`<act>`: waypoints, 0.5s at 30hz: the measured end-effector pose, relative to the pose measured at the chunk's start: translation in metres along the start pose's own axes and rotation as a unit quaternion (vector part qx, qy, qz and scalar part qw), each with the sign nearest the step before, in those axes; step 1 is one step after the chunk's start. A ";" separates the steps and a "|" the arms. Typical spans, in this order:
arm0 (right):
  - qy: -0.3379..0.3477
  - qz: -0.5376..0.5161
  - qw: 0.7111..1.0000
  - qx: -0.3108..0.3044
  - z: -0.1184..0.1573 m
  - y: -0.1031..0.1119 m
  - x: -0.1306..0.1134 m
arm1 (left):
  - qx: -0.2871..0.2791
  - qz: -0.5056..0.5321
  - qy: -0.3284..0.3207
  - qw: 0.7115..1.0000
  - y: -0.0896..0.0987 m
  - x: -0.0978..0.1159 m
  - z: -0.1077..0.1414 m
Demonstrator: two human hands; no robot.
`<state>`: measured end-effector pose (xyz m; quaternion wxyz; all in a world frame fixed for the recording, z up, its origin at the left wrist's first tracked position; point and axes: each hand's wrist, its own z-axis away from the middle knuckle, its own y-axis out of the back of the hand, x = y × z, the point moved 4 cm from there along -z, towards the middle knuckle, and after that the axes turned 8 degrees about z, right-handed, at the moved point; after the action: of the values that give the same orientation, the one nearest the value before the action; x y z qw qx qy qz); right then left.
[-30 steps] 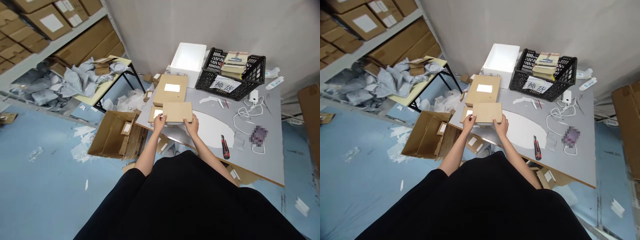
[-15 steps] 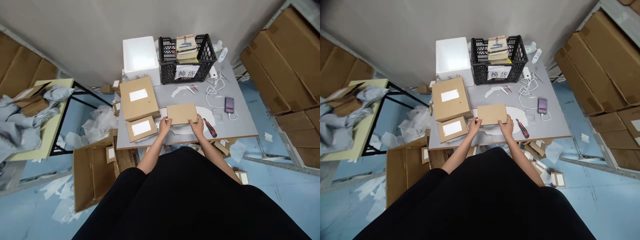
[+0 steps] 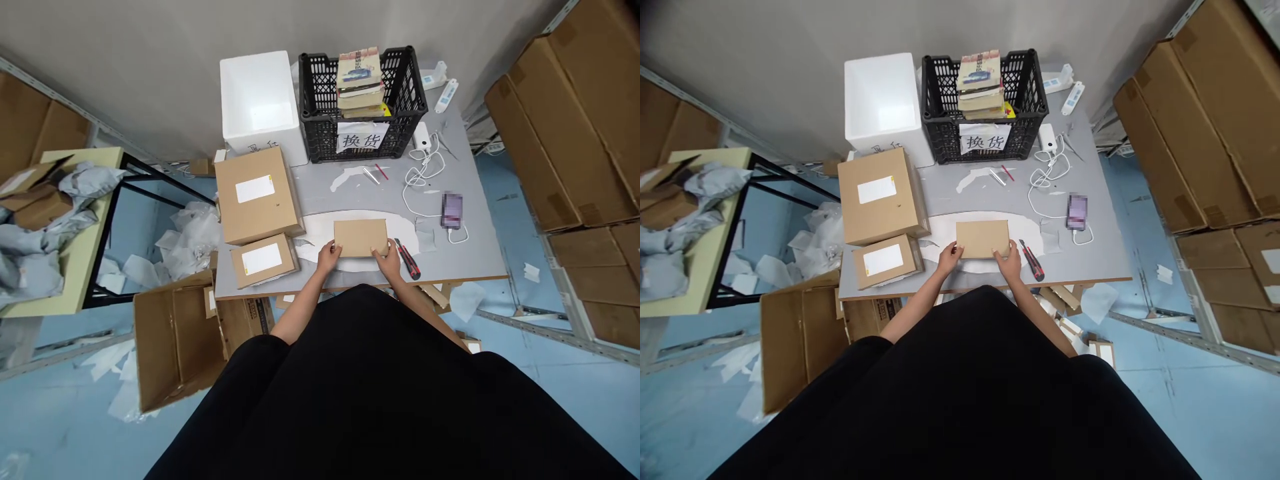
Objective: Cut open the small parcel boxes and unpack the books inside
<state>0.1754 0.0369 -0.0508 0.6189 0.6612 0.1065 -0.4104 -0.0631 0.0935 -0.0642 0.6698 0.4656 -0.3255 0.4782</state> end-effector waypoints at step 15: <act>0.020 -0.014 0.996 -0.091 -0.028 -0.003 0.031 | 0.048 0.083 0.065 0.993 -0.023 -0.013 0.002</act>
<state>0.2044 0.0514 -0.0766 0.6686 0.6082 0.1651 -0.3947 -0.0452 0.0847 -0.0821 0.6241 0.4367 -0.2958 0.5764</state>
